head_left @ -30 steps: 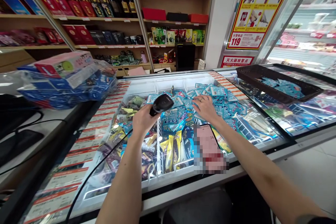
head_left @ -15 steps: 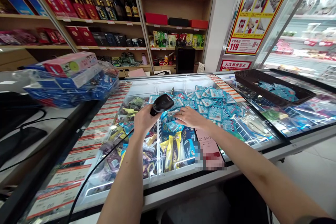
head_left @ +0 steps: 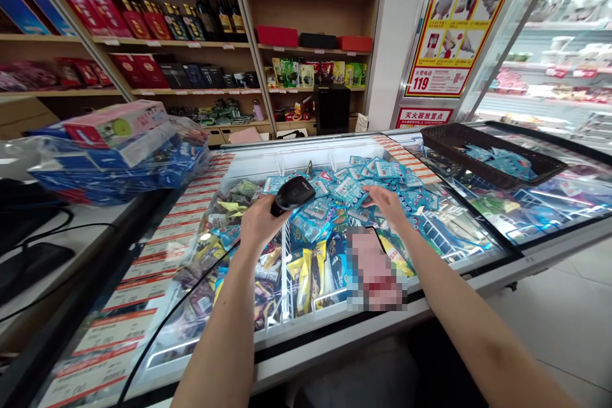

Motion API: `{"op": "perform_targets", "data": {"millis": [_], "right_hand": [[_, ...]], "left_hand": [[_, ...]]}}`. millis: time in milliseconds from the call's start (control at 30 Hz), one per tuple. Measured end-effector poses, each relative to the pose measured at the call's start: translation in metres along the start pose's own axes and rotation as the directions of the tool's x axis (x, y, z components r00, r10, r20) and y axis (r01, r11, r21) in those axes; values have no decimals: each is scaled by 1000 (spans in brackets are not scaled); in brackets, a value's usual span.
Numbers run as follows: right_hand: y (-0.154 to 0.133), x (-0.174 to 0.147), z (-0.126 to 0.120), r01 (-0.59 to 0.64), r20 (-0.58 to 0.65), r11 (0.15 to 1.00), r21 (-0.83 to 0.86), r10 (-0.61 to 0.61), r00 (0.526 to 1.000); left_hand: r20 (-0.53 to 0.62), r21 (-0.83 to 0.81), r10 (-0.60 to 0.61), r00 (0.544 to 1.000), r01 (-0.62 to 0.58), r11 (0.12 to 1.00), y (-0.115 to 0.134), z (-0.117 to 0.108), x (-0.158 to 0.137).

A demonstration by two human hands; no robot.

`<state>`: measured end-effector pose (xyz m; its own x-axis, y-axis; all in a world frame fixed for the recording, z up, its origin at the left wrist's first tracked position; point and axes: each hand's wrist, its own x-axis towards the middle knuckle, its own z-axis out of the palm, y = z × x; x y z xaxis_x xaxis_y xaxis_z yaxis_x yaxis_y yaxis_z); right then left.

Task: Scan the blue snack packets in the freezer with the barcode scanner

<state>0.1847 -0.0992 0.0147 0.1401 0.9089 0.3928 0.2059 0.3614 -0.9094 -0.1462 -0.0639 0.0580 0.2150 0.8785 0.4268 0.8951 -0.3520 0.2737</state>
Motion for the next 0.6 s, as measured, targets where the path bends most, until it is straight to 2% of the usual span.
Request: {"op": "perform_targets", "data": {"millis": [133,200,400,600], "right_hand": [[6,2,-7,-1,-146,994,-105,-14,989],[10,4,-8,10,-148,989,-146,-32,988],[18,10,-6,51,-165,992,-115,-70,984],[19,14,-4,91,-71,973,-214,-108,992]], "left_hand": [[24,-14,35,999,-35,999,7,2,0],[32,-11,33,999,-33,999,11,2,1],[102,-23,53,993,-51,998,21,2,-2],[169,-40,85,982,-79,996,32,0,-15]]}}
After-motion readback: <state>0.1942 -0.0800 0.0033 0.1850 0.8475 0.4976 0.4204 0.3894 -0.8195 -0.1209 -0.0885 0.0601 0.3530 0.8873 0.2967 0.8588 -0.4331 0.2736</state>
